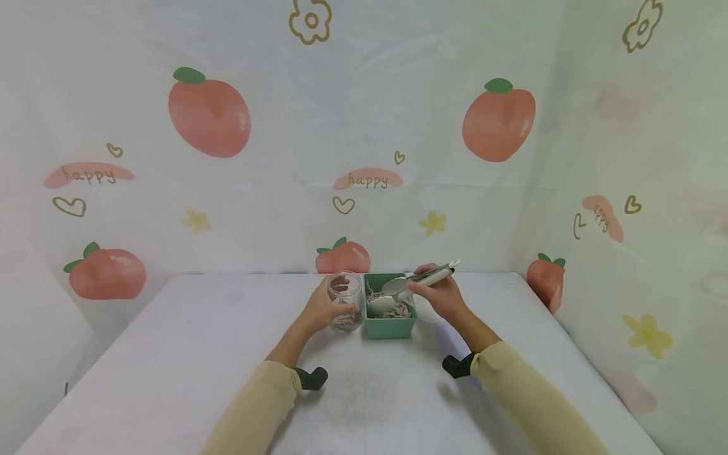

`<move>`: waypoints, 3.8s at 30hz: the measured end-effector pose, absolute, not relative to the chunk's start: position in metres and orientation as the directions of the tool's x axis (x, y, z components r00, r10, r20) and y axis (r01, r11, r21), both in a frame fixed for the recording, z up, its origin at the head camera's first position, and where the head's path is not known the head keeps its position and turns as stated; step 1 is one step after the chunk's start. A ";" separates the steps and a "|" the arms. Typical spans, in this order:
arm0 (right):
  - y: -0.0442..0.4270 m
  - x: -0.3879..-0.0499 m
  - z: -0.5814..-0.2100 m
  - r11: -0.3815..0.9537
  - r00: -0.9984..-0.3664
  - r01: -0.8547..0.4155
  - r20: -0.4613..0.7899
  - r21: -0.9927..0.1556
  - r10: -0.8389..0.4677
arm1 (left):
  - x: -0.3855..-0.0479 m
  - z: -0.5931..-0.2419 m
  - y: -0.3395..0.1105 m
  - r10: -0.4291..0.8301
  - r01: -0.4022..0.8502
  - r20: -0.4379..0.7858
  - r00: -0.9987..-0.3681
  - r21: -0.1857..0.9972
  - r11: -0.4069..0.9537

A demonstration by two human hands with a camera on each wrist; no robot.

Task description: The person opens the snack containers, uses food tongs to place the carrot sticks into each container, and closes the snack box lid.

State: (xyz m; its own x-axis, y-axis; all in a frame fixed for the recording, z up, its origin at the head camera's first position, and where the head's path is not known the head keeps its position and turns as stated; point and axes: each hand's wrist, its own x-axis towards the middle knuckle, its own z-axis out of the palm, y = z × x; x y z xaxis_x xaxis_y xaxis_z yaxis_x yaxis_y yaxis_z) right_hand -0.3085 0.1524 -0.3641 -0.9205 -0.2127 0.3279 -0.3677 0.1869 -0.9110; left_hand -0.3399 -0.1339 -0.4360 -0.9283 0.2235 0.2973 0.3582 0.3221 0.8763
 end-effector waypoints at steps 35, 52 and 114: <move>0.156 -0.319 -0.372 0.208 -0.912 -0.409 0.408 -0.889 -0.049 | -0.338 -0.433 -0.134 0.225 0.346 0.282 -0.933 0.878 0.330; 0.162 -0.314 -0.351 0.181 -0.886 -0.455 0.463 -0.872 0.004 | -0.341 -0.435 -0.135 0.228 0.349 0.284 -0.931 0.875 0.335; 0.092 -0.291 -0.324 0.016 -0.800 -0.593 0.587 -0.805 -0.120 | -0.339 -0.433 -0.135 0.204 0.289 0.228 -0.952 0.887 0.360</move>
State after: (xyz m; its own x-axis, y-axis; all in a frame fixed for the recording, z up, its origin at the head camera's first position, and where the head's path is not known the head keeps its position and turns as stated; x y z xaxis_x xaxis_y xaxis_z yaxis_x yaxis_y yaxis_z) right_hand -0.2910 0.0917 -0.3240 -0.8003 -0.1203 0.5873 -0.5931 0.0161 -0.8049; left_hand -0.3391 -0.1352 -0.4331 -0.9522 0.2038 0.2277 0.2892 0.3604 0.8868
